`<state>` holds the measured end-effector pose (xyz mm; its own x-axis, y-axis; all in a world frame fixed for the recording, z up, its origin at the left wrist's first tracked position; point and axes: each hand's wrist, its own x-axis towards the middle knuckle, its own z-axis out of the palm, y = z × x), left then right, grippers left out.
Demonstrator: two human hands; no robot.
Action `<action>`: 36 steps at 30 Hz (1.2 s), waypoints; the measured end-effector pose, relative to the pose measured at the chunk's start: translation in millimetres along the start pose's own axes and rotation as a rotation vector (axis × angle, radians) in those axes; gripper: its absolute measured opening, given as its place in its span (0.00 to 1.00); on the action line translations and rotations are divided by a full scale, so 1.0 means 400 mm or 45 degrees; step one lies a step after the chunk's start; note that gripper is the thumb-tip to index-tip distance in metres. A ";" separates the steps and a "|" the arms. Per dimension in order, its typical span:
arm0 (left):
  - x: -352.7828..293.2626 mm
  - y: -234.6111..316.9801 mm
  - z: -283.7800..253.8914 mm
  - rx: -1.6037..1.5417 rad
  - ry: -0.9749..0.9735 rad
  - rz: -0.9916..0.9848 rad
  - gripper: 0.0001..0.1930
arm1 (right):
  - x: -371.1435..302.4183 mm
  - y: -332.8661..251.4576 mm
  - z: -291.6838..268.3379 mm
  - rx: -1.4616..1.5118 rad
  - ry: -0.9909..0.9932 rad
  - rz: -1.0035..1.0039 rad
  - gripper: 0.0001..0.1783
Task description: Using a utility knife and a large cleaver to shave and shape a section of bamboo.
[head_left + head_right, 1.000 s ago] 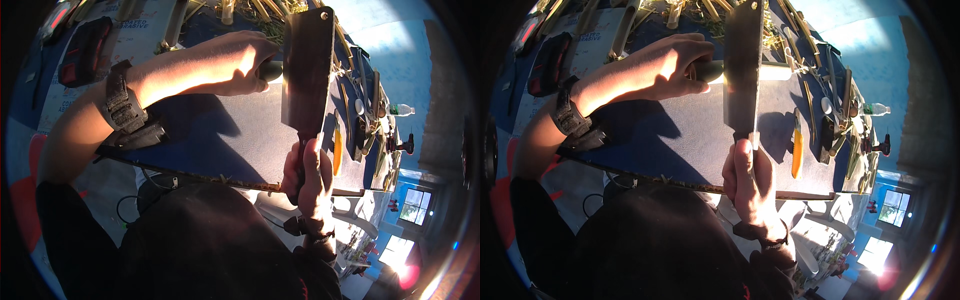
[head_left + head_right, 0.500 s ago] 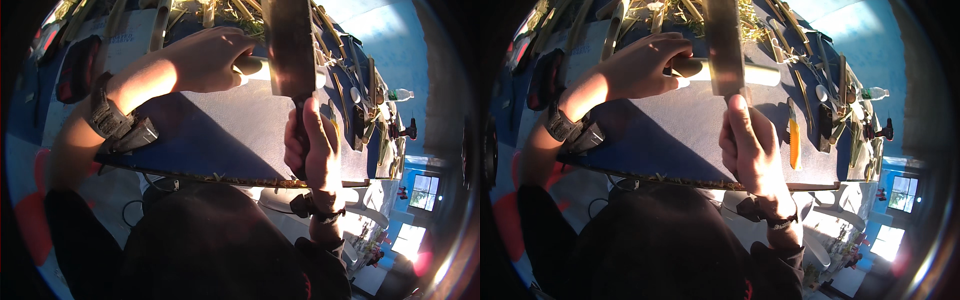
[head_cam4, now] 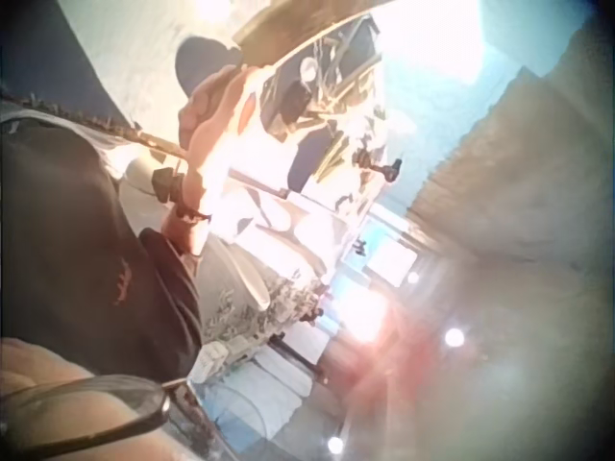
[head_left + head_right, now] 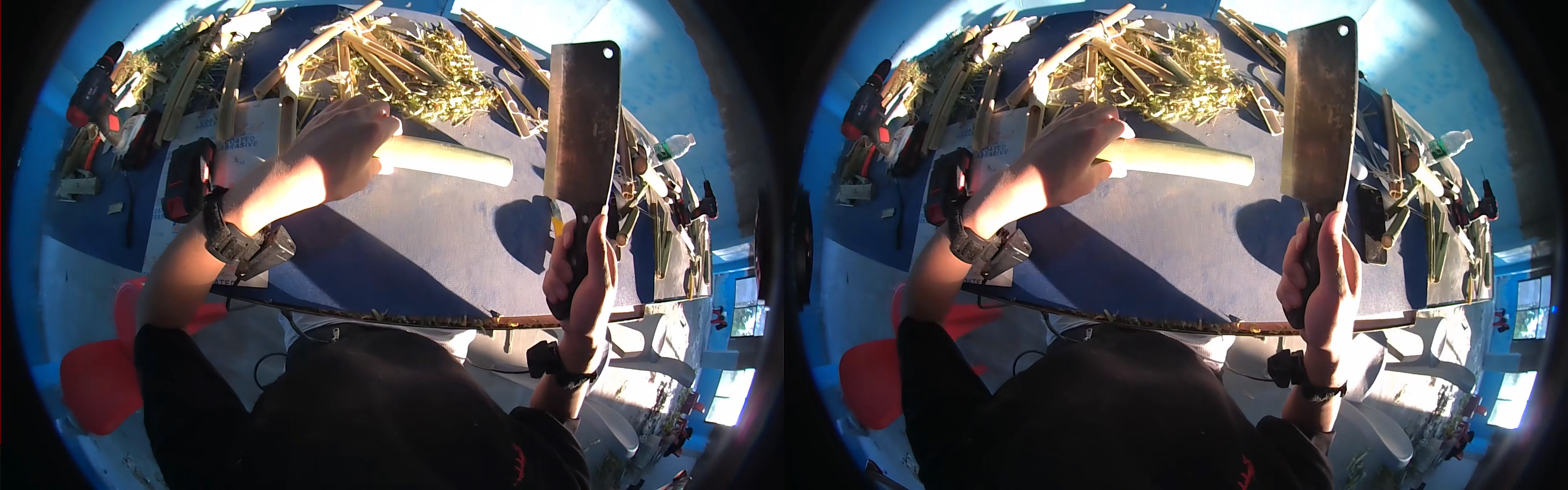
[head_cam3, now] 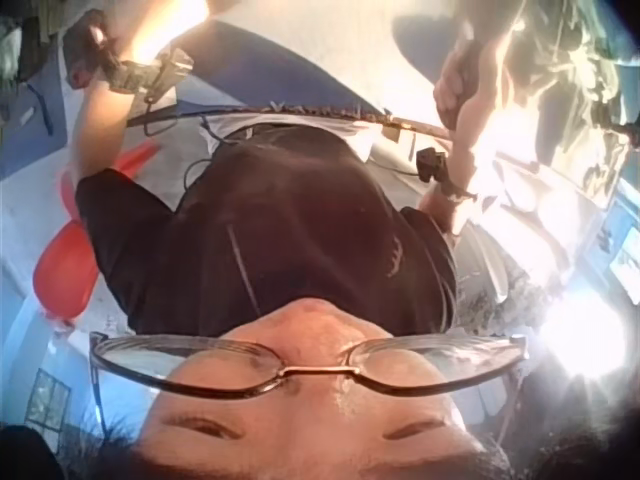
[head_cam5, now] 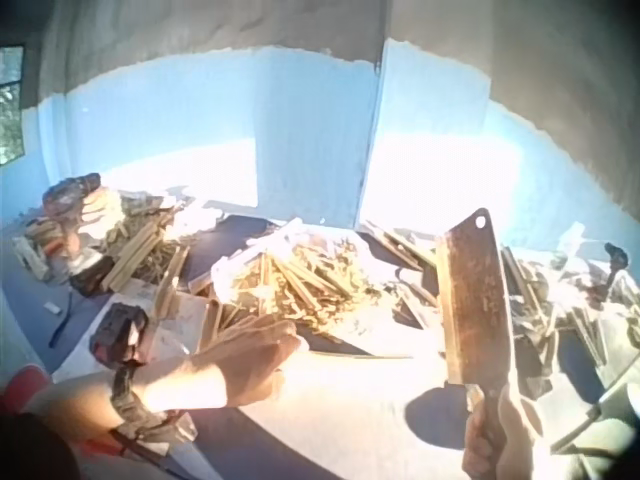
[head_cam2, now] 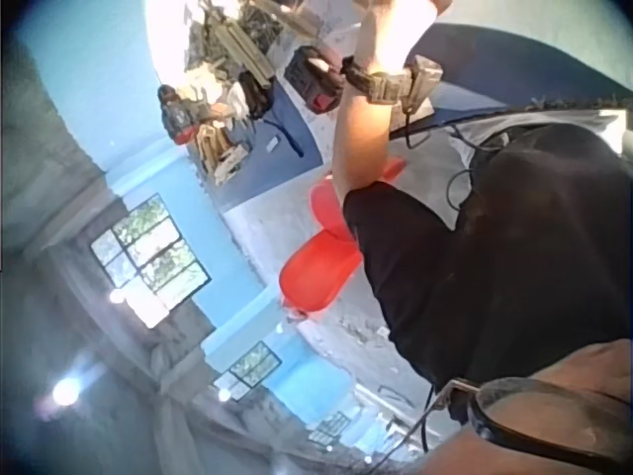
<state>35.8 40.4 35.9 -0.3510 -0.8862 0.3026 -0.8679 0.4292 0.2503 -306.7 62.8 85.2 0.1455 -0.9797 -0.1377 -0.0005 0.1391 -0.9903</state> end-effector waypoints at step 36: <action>-0.331 -0.098 -0.199 -1.917 -0.701 -0.874 0.18 | 0.205 0.075 0.063 -0.383 0.415 0.325 0.33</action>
<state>144.3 154.6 59.2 -0.4362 -0.7749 -0.4575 0.0475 -0.5275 0.8482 -270.0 -9.9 44.9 -0.2123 -0.9206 -0.3277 -0.2877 0.3794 -0.8794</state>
